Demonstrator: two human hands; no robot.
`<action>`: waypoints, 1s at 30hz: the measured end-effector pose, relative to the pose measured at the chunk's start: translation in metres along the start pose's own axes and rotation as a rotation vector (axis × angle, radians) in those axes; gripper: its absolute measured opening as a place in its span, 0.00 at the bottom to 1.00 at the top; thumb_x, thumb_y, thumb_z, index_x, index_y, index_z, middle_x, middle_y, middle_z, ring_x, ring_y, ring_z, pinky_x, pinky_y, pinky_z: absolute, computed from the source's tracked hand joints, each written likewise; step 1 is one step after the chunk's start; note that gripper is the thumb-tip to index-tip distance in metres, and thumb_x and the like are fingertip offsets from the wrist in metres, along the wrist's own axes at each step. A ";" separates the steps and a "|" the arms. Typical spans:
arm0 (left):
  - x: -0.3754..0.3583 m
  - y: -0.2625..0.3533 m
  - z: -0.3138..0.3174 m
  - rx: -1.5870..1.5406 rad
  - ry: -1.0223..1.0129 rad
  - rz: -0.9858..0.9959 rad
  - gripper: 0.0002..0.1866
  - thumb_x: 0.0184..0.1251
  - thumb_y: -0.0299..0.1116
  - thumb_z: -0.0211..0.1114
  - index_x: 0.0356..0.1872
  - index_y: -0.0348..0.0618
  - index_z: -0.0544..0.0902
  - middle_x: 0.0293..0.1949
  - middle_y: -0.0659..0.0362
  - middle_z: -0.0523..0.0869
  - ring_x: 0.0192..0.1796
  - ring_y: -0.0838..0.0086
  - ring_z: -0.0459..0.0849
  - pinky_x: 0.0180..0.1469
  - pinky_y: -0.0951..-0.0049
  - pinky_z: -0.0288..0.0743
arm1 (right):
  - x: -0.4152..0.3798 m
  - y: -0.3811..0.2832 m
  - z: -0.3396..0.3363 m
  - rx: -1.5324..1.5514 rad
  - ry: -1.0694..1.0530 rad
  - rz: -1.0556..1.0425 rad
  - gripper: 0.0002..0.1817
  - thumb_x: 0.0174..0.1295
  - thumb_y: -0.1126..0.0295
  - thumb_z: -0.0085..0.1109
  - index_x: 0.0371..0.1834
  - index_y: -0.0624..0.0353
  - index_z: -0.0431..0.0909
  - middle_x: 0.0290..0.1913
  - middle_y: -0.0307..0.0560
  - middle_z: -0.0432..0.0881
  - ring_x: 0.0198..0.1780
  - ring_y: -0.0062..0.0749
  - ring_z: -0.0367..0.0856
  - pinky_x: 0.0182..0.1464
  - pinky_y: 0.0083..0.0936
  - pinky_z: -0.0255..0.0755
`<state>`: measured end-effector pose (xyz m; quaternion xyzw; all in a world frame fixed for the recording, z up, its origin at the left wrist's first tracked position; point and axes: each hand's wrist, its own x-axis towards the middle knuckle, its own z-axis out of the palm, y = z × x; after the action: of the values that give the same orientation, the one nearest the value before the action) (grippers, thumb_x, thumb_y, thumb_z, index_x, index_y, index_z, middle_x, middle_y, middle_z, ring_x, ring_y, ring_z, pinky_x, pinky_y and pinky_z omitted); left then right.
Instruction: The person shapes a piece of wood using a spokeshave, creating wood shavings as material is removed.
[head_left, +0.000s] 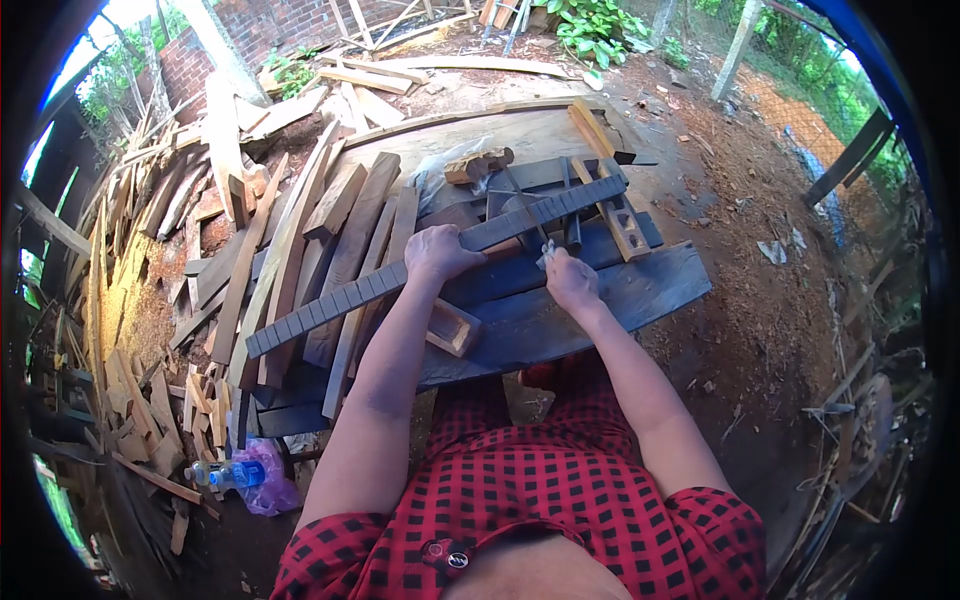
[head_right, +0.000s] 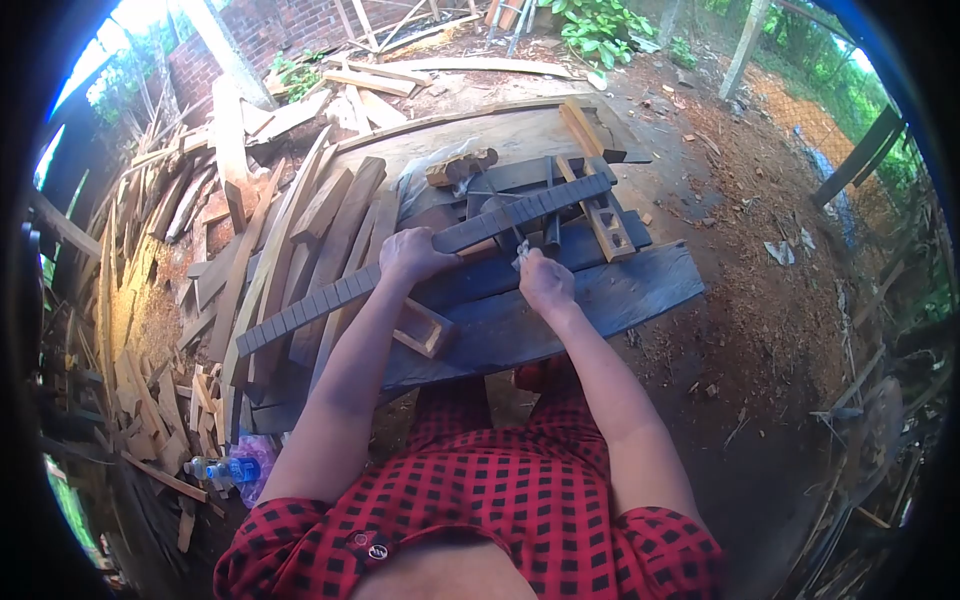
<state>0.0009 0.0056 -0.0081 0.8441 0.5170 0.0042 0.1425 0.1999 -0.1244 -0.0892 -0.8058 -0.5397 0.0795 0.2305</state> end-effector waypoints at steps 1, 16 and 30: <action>-0.001 0.000 0.000 -0.004 -0.002 -0.003 0.34 0.44 0.64 0.71 0.42 0.43 0.88 0.43 0.50 0.89 0.50 0.59 0.86 0.54 0.60 0.77 | -0.013 0.005 -0.002 0.007 -0.011 0.000 0.13 0.70 0.59 0.49 0.38 0.58 0.74 0.34 0.60 0.85 0.40 0.58 0.85 0.43 0.51 0.76; -0.001 0.000 -0.001 -0.009 -0.007 -0.007 0.34 0.45 0.64 0.71 0.43 0.44 0.88 0.44 0.49 0.89 0.51 0.59 0.86 0.54 0.60 0.77 | 0.003 -0.005 -0.009 0.000 -0.068 0.019 0.15 0.71 0.58 0.48 0.40 0.59 0.76 0.36 0.61 0.85 0.42 0.58 0.84 0.47 0.51 0.75; -0.002 0.001 -0.003 0.007 -0.025 -0.021 0.33 0.45 0.63 0.71 0.43 0.45 0.88 0.44 0.51 0.89 0.50 0.60 0.87 0.54 0.61 0.77 | -0.001 0.002 -0.009 -0.029 -0.090 -0.007 0.15 0.71 0.58 0.47 0.39 0.58 0.76 0.34 0.60 0.85 0.41 0.58 0.85 0.45 0.50 0.76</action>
<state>0.0007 0.0036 -0.0048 0.8389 0.5242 -0.0099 0.1460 0.2045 -0.1290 -0.0819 -0.8029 -0.5533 0.1071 0.1943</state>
